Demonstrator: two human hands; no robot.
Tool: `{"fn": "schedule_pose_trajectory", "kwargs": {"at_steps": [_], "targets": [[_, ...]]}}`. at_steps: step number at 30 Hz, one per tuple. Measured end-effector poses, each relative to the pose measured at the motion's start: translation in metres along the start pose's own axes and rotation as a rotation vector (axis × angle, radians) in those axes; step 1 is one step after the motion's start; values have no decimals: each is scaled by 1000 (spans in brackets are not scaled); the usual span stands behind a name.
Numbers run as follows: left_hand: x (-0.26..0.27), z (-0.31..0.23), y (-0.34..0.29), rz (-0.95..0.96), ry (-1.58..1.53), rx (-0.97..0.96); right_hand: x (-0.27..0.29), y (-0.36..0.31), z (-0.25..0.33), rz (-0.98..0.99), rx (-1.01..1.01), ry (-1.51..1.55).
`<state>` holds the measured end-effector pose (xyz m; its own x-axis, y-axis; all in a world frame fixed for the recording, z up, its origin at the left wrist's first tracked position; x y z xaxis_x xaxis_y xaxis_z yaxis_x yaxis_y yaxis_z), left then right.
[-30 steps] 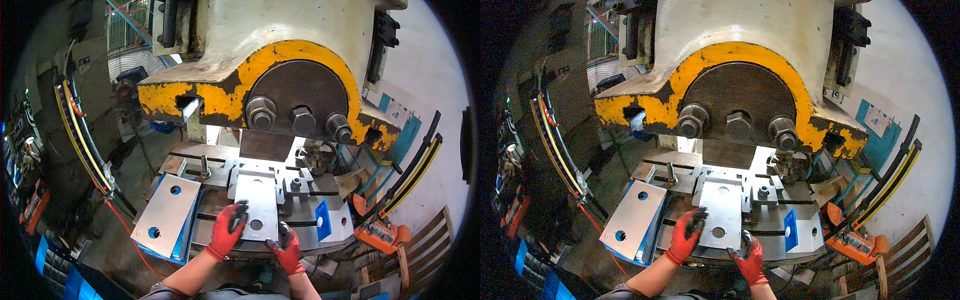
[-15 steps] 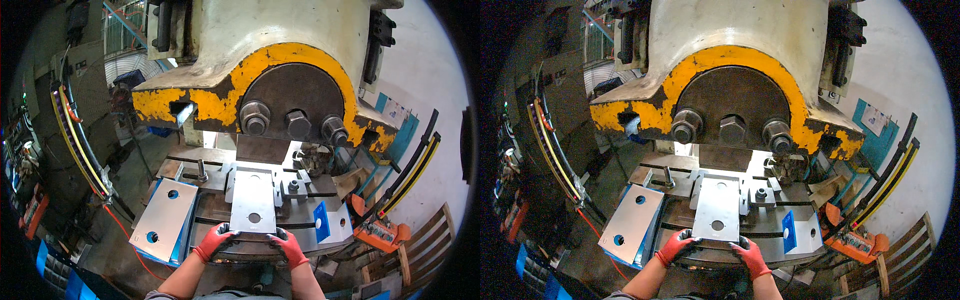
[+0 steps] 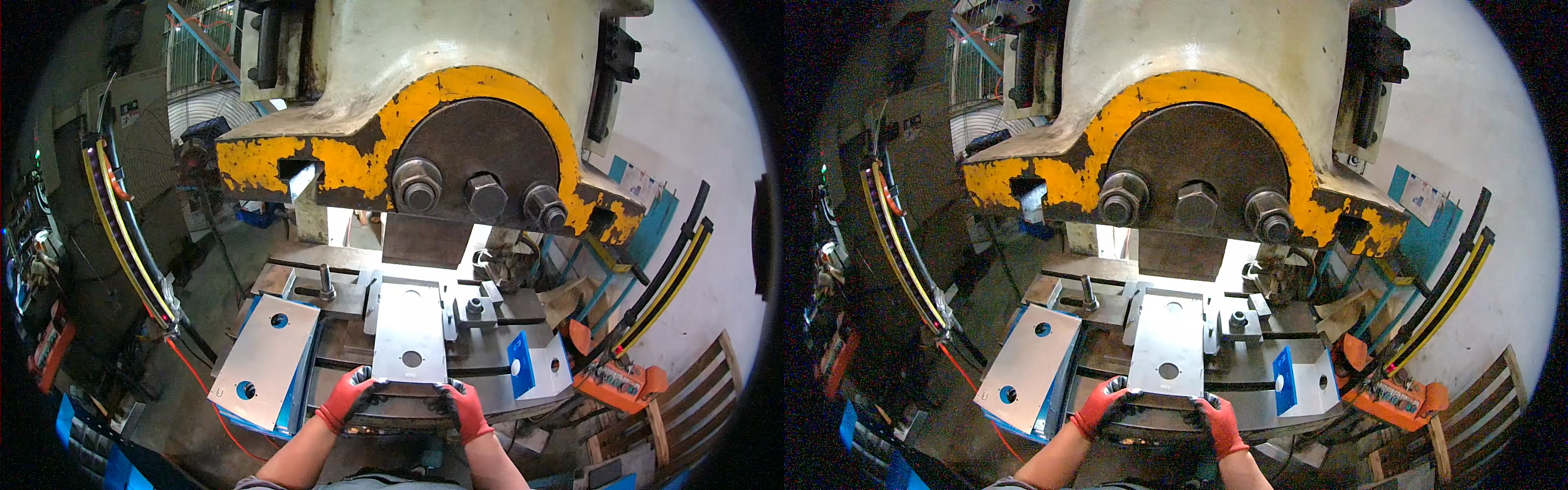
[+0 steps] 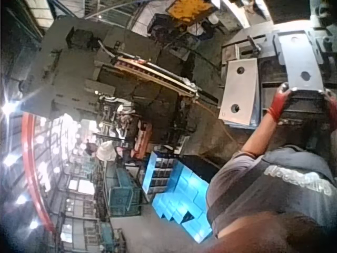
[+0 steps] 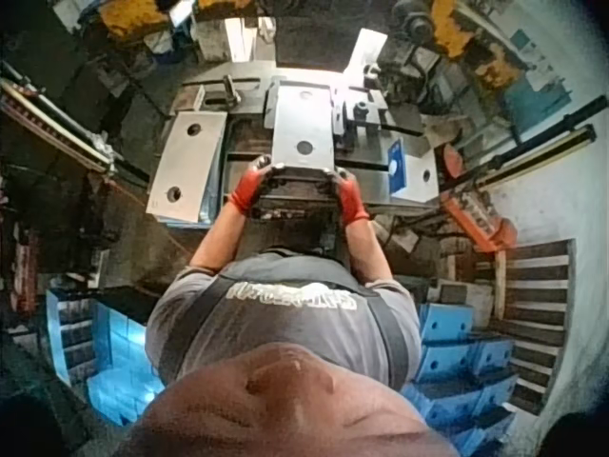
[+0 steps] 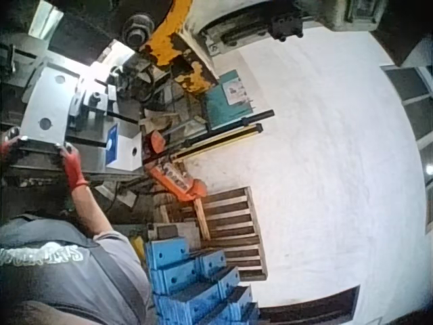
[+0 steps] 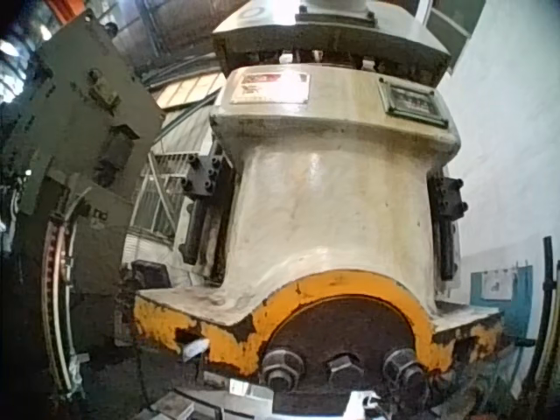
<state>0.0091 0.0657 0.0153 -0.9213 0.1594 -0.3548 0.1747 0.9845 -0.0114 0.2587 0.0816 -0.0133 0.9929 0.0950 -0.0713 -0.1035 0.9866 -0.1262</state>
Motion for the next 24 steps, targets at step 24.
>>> {"fn": "schedule_pose_trajectory", "kwargs": {"at_steps": [24], "targets": [[-4,1,-7,-147,285,-137,4,10,-21,-9,66,22]]}}
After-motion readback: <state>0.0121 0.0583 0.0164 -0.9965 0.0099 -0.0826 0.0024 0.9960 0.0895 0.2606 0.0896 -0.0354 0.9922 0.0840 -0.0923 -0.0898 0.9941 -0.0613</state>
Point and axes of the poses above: each hand's wrist, its own y-axis towards the middle knuckle, its own x-axis out of the back of the hand, z = x × y, the point moved 2 cm from there along y, towards the middle knuckle, and after that the axes turned 1 degree about -x, right-handed, at the moved point
